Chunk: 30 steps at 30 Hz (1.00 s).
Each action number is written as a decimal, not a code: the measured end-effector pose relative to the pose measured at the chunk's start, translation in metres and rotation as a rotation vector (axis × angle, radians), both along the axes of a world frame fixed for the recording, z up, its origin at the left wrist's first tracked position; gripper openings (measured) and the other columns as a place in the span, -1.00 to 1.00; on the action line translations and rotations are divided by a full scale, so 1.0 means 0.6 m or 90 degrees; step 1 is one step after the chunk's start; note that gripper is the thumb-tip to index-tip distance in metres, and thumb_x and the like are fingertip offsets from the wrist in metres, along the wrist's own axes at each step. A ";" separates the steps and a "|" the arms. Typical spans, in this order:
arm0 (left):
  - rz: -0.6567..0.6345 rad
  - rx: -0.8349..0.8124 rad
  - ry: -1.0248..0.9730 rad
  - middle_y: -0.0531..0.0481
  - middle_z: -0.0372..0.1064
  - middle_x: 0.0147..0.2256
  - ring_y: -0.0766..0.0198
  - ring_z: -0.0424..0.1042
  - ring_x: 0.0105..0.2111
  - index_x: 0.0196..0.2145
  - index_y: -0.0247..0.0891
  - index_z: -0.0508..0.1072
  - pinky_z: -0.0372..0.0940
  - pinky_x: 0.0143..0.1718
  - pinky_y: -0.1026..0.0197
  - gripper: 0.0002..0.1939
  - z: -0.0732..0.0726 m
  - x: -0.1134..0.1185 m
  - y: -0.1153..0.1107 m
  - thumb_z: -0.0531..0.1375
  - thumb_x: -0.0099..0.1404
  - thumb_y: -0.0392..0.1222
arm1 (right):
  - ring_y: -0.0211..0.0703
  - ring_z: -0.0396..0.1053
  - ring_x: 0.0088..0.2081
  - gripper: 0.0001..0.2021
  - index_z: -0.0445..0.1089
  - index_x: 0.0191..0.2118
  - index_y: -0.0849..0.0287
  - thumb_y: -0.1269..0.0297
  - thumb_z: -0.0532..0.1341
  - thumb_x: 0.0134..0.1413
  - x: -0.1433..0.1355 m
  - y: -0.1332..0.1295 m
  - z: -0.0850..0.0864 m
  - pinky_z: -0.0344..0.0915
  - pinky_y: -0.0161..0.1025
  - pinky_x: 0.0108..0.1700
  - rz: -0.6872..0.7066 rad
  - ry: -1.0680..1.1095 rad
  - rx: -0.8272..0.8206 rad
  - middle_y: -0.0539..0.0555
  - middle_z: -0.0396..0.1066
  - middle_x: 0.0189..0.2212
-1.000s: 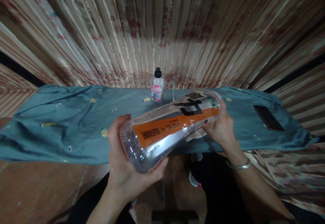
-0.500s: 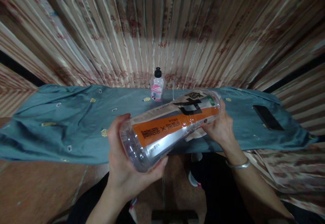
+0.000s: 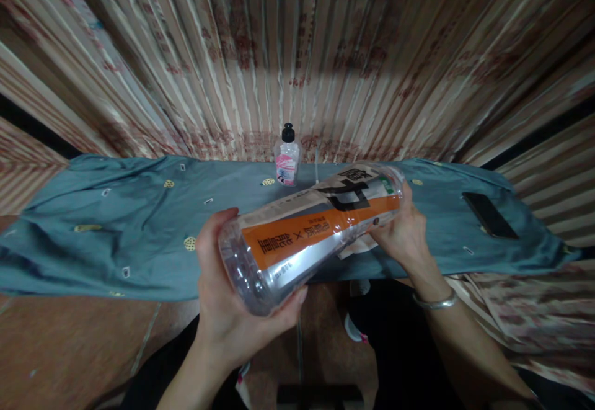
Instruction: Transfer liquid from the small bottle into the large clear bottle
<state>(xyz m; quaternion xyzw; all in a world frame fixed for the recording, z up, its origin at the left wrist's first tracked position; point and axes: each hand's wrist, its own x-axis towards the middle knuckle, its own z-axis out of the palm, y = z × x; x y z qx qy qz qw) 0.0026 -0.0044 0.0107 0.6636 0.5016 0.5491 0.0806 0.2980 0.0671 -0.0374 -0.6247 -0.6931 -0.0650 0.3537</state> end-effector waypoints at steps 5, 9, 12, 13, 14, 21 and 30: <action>-0.003 0.001 0.015 -0.15 0.34 0.07 -0.03 0.52 -0.10 0.35 0.01 0.16 0.59 -0.17 -0.13 -0.06 -0.001 -0.002 -0.001 0.40 0.07 0.07 | 0.28 0.63 -0.03 -0.14 0.02 0.43 0.16 0.06 0.30 0.06 -0.001 0.000 0.001 0.60 0.06 -0.15 -0.001 -0.001 -0.009 0.32 0.55 0.13; -0.001 0.001 0.010 -0.15 0.36 0.08 -0.02 0.53 -0.10 0.36 0.00 0.17 0.61 -0.16 -0.12 -0.06 -0.003 -0.002 -0.001 0.40 0.08 0.06 | 0.26 0.65 -0.09 -0.13 0.03 0.43 0.17 0.07 0.30 0.04 0.000 0.001 -0.003 0.60 0.04 -0.21 -0.017 -0.013 0.004 0.31 0.58 0.10; -0.003 0.003 0.005 -0.15 0.37 0.07 -0.02 0.54 -0.12 0.37 0.02 0.16 0.62 -0.19 -0.11 -0.07 -0.002 -0.002 -0.001 0.39 0.09 0.06 | 0.28 0.64 -0.06 -0.13 0.02 0.44 0.18 0.06 0.30 0.06 0.000 0.001 -0.004 0.60 0.06 -0.18 -0.015 -0.014 0.006 0.33 0.57 0.11; -0.004 0.001 0.006 -0.14 0.37 0.06 -0.02 0.54 -0.12 0.37 0.03 0.16 0.62 -0.20 -0.12 -0.06 -0.001 -0.002 -0.001 0.39 0.09 0.06 | 0.29 0.64 -0.04 -0.12 0.02 0.44 0.18 0.06 0.31 0.06 0.000 0.001 -0.004 0.60 0.07 -0.15 -0.013 -0.012 0.004 0.33 0.56 0.12; -0.005 -0.001 0.007 -0.14 0.37 0.06 -0.02 0.54 -0.12 0.37 0.04 0.15 0.62 -0.20 -0.13 -0.06 0.000 -0.002 -0.001 0.38 0.09 0.06 | 0.29 0.63 -0.03 -0.12 0.01 0.44 0.17 0.06 0.31 0.05 -0.001 0.001 -0.003 0.60 0.08 -0.13 -0.011 -0.010 0.003 0.33 0.55 0.14; -0.010 0.001 0.018 -0.17 0.34 0.08 -0.07 0.54 -0.08 0.37 0.03 0.15 0.64 -0.17 -0.17 -0.07 0.000 -0.003 -0.002 0.39 0.09 0.01 | 0.27 0.62 0.02 -0.11 -0.02 0.46 0.13 0.10 0.31 0.05 0.000 0.000 -0.001 0.60 0.07 -0.09 0.002 0.000 -0.006 0.30 0.54 0.17; -0.006 -0.008 0.024 -0.15 0.34 0.10 -0.08 0.54 -0.03 0.36 0.05 0.16 0.63 -0.09 -0.16 -0.07 0.000 -0.004 -0.001 0.39 0.08 -0.01 | 0.27 0.64 -0.05 -0.10 0.03 0.45 0.20 0.05 0.30 0.04 0.002 0.001 -0.004 0.61 0.09 -0.14 -0.005 0.010 -0.016 0.34 0.57 0.10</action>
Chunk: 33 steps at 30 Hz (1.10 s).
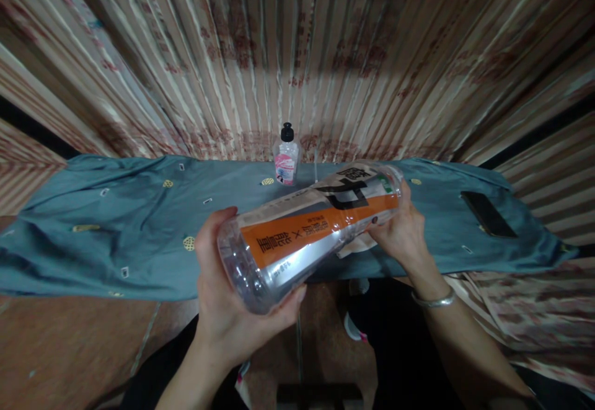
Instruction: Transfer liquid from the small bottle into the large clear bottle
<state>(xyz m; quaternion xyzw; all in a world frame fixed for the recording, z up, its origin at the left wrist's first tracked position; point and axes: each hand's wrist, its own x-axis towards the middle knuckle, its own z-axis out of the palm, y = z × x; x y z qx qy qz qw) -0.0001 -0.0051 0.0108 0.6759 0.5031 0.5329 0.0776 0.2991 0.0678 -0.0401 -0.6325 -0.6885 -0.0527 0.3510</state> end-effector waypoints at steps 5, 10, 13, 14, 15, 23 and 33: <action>0.009 0.011 -0.016 -0.16 0.36 0.08 -0.11 0.55 -0.08 0.34 0.03 0.19 0.63 -0.16 -0.21 -0.09 -0.002 0.003 0.000 0.40 0.07 0.05 | 0.28 0.63 -0.02 -0.09 -0.01 0.46 0.18 0.03 0.30 0.04 0.000 0.002 -0.003 0.60 0.12 -0.08 -0.004 -0.006 0.026 0.35 0.53 0.16; 0.009 0.006 -0.025 -0.17 0.35 0.08 -0.12 0.55 -0.06 0.32 0.03 0.20 0.62 -0.13 -0.23 -0.11 -0.002 0.004 -0.001 0.39 0.07 0.01 | 0.29 0.64 -0.07 -0.09 0.00 0.45 0.19 0.03 0.30 0.03 -0.002 0.001 0.000 0.60 0.09 -0.15 -0.016 -0.016 0.019 0.32 0.58 0.10; 0.002 -0.004 -0.016 -0.15 0.36 0.09 -0.09 0.54 -0.06 0.33 0.02 0.18 0.63 -0.11 -0.18 -0.08 -0.003 0.001 -0.001 0.41 0.06 0.07 | 0.30 0.65 -0.07 -0.11 0.04 0.44 0.21 0.03 0.30 0.03 -0.004 0.000 0.003 0.60 0.08 -0.17 -0.025 -0.020 0.015 0.32 0.59 0.08; 0.001 -0.009 -0.011 -0.14 0.35 0.10 -0.08 0.54 -0.05 0.33 0.02 0.17 0.63 -0.10 -0.17 -0.08 -0.003 0.000 -0.001 0.41 0.07 0.07 | 0.30 0.65 -0.06 -0.11 0.04 0.44 0.21 0.04 0.30 0.03 -0.003 0.000 0.003 0.60 0.08 -0.16 -0.023 -0.020 0.016 0.32 0.59 0.09; -0.002 -0.013 -0.006 -0.14 0.35 0.11 -0.07 0.54 -0.04 0.34 0.03 0.17 0.62 -0.08 -0.15 -0.08 -0.004 0.000 0.000 0.41 0.07 0.06 | 0.30 0.65 -0.05 -0.10 0.03 0.44 0.21 0.04 0.31 0.02 -0.003 0.000 0.003 0.60 0.08 -0.14 -0.020 -0.019 0.017 0.32 0.59 0.10; -0.014 0.017 0.008 -0.17 0.32 0.07 -0.05 0.53 -0.10 0.37 0.01 0.15 0.61 -0.18 -0.15 -0.07 -0.003 -0.001 0.002 0.40 0.11 0.08 | 0.34 0.63 -0.02 -0.04 -0.04 0.47 0.18 0.03 0.34 0.01 0.002 0.002 -0.004 0.60 0.14 -0.12 -0.017 -0.009 0.007 0.35 0.54 0.16; -0.009 0.028 -0.027 -0.17 0.35 0.06 -0.05 0.52 -0.11 0.30 -0.04 0.22 0.57 -0.17 -0.13 -0.10 -0.006 0.002 0.004 0.43 0.06 0.10 | 0.31 0.63 -0.06 -0.05 -0.03 0.46 0.20 0.01 0.33 0.02 0.003 0.003 -0.005 0.59 0.11 -0.13 -0.014 -0.005 0.008 0.33 0.57 0.12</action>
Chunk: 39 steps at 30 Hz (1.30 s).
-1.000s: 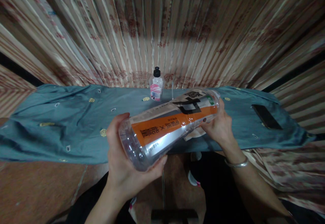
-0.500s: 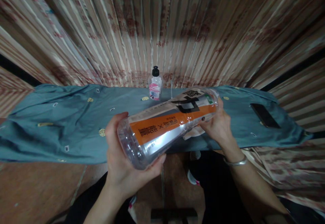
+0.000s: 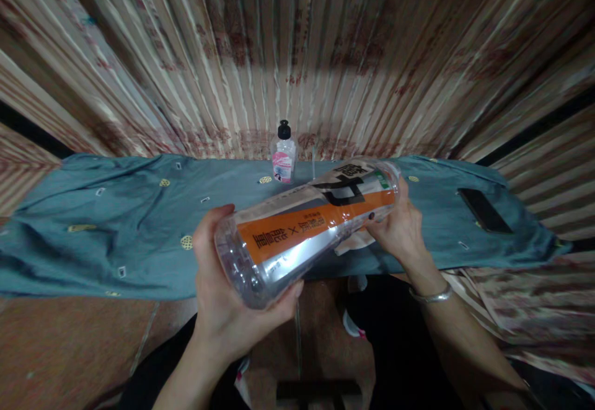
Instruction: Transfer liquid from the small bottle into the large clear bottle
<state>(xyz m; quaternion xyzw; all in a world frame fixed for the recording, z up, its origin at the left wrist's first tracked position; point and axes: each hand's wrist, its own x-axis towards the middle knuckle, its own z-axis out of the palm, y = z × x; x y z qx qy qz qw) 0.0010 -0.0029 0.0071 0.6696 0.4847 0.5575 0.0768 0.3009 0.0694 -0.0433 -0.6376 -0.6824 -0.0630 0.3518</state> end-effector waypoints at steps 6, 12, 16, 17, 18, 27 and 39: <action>-0.008 -0.011 -0.013 -0.16 0.35 0.08 -0.05 0.52 -0.11 0.33 -0.01 0.20 0.58 -0.17 -0.14 -0.05 -0.004 -0.002 0.001 0.44 0.04 0.13 | 0.34 0.59 0.06 -0.03 -0.09 0.48 0.19 -0.01 0.32 0.06 0.003 0.001 -0.004 0.58 0.16 -0.03 0.021 0.004 0.006 0.39 0.47 0.23; -0.002 -0.021 -0.032 -0.17 0.37 0.09 -0.09 0.54 -0.06 0.33 -0.03 0.23 0.61 -0.11 -0.16 -0.05 -0.008 -0.002 0.000 0.44 0.04 0.12 | 0.33 0.60 0.04 -0.06 -0.10 0.49 0.14 0.00 0.32 0.10 -0.002 -0.001 0.001 0.58 0.13 -0.06 0.023 0.000 0.005 0.34 0.50 0.19; 0.007 -0.018 -0.037 -0.18 0.39 0.09 -0.11 0.55 -0.06 0.32 -0.04 0.24 0.61 -0.10 -0.19 -0.03 -0.011 -0.003 -0.001 0.46 0.01 0.14 | 0.28 0.63 -0.02 -0.09 -0.06 0.47 0.12 0.01 0.31 0.10 -0.005 -0.002 0.005 0.59 0.08 -0.14 0.021 -0.009 0.017 0.31 0.54 0.15; 0.007 -0.018 -0.038 -0.17 0.39 0.09 -0.10 0.55 -0.06 0.32 -0.04 0.24 0.61 -0.11 -0.18 -0.03 -0.011 -0.003 -0.001 0.46 0.01 0.14 | 0.28 0.63 -0.03 -0.10 -0.05 0.47 0.11 0.01 0.31 0.09 -0.005 -0.002 0.005 0.59 0.07 -0.15 0.021 -0.011 0.019 0.30 0.54 0.15; 0.008 -0.021 -0.038 -0.17 0.39 0.09 -0.10 0.55 -0.06 0.32 -0.04 0.24 0.61 -0.10 -0.17 -0.04 -0.012 -0.003 -0.001 0.45 0.01 0.12 | 0.28 0.63 -0.03 -0.09 -0.05 0.47 0.12 0.02 0.31 0.09 -0.005 -0.001 0.005 0.60 0.07 -0.14 0.020 -0.012 0.021 0.30 0.54 0.15; 0.006 -0.017 -0.011 -0.15 0.37 0.06 -0.08 0.54 -0.08 0.34 0.00 0.20 0.58 -0.14 -0.18 -0.04 -0.008 -0.002 0.000 0.44 0.05 0.13 | 0.32 0.62 0.02 -0.06 -0.09 0.48 0.14 0.02 0.32 0.07 -0.003 0.001 -0.001 0.60 0.12 -0.08 0.014 -0.016 0.027 0.34 0.52 0.19; 0.002 -0.021 -0.008 -0.16 0.35 0.05 -0.07 0.54 -0.12 0.34 0.00 0.19 0.58 -0.23 -0.16 -0.06 -0.007 -0.001 0.000 0.42 0.06 0.14 | 0.30 0.60 0.05 -0.04 -0.10 0.49 0.15 0.07 0.32 0.06 -0.004 0.001 0.000 0.60 0.11 -0.05 0.020 -0.019 0.028 0.34 0.50 0.20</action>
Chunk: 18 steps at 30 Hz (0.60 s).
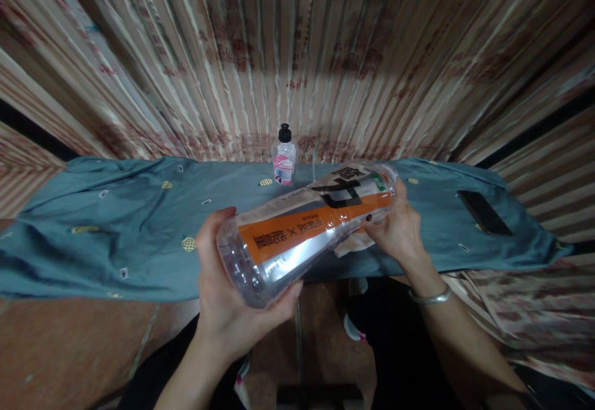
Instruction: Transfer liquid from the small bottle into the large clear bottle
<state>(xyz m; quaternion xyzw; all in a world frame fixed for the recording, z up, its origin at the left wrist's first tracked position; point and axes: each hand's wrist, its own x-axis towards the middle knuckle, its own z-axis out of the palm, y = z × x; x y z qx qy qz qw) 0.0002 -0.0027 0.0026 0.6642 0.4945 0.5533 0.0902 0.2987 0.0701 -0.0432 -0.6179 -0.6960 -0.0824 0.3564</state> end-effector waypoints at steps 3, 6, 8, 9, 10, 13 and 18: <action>0.004 0.001 -0.010 -0.16 0.35 0.07 -0.06 0.54 -0.12 0.32 0.01 0.21 0.59 -0.22 -0.14 -0.06 0.000 0.001 0.001 0.43 0.04 0.13 | 0.29 0.60 0.06 -0.05 -0.10 0.49 0.15 0.07 0.32 0.05 0.001 0.000 -0.001 0.59 0.10 -0.03 -0.001 0.000 0.004 0.33 0.50 0.21; 0.005 0.010 -0.016 -0.14 0.38 0.04 -0.04 0.54 -0.13 0.30 -0.01 0.22 0.60 -0.22 -0.11 -0.06 0.001 0.003 0.001 0.45 0.01 0.09 | 0.28 0.61 0.04 -0.07 -0.07 0.47 0.15 0.06 0.31 0.05 0.000 0.000 0.001 0.59 0.08 -0.04 0.001 0.003 0.002 0.31 0.52 0.18; 0.002 0.015 -0.016 -0.15 0.39 0.03 -0.03 0.55 -0.15 0.30 -0.03 0.22 0.60 -0.23 -0.10 -0.07 0.002 0.003 0.001 0.45 0.02 0.08 | 0.29 0.62 0.03 -0.07 -0.06 0.47 0.16 0.06 0.31 0.05 -0.001 -0.001 0.002 0.60 0.09 -0.05 -0.003 0.007 -0.004 0.32 0.53 0.17; 0.001 0.015 -0.015 -0.16 0.38 0.03 -0.04 0.55 -0.15 0.30 -0.04 0.22 0.60 -0.22 -0.11 -0.08 0.002 0.003 0.001 0.45 0.03 0.08 | 0.30 0.61 0.04 -0.07 -0.06 0.47 0.16 0.06 0.31 0.04 -0.001 -0.001 0.003 0.60 0.10 -0.05 -0.004 0.009 -0.006 0.32 0.53 0.17; -0.001 0.013 -0.013 -0.17 0.37 0.04 -0.04 0.55 -0.14 0.30 -0.05 0.22 0.59 -0.22 -0.12 -0.08 0.003 0.003 0.000 0.44 0.04 0.08 | 0.31 0.61 0.04 -0.07 -0.06 0.47 0.16 0.06 0.31 0.04 -0.002 -0.001 0.003 0.60 0.10 -0.05 -0.002 0.011 -0.010 0.33 0.52 0.18; -0.003 0.003 -0.017 -0.18 0.36 0.05 -0.05 0.54 -0.14 0.29 -0.05 0.23 0.59 -0.21 -0.13 -0.08 0.003 0.002 0.000 0.46 0.02 0.07 | 0.32 0.61 0.04 -0.08 -0.08 0.47 0.14 0.08 0.30 0.06 -0.002 -0.002 0.004 0.60 0.11 -0.05 -0.001 0.014 -0.014 0.33 0.51 0.20; -0.007 0.001 -0.027 -0.15 0.40 -0.01 -0.06 0.55 -0.17 0.28 -0.02 0.23 0.59 -0.24 -0.14 -0.08 0.005 0.001 0.000 0.46 0.00 0.04 | 0.30 0.63 0.00 -0.08 -0.06 0.47 0.16 0.06 0.31 0.06 -0.002 -0.002 0.003 0.60 0.10 -0.08 -0.009 0.006 -0.007 0.33 0.53 0.18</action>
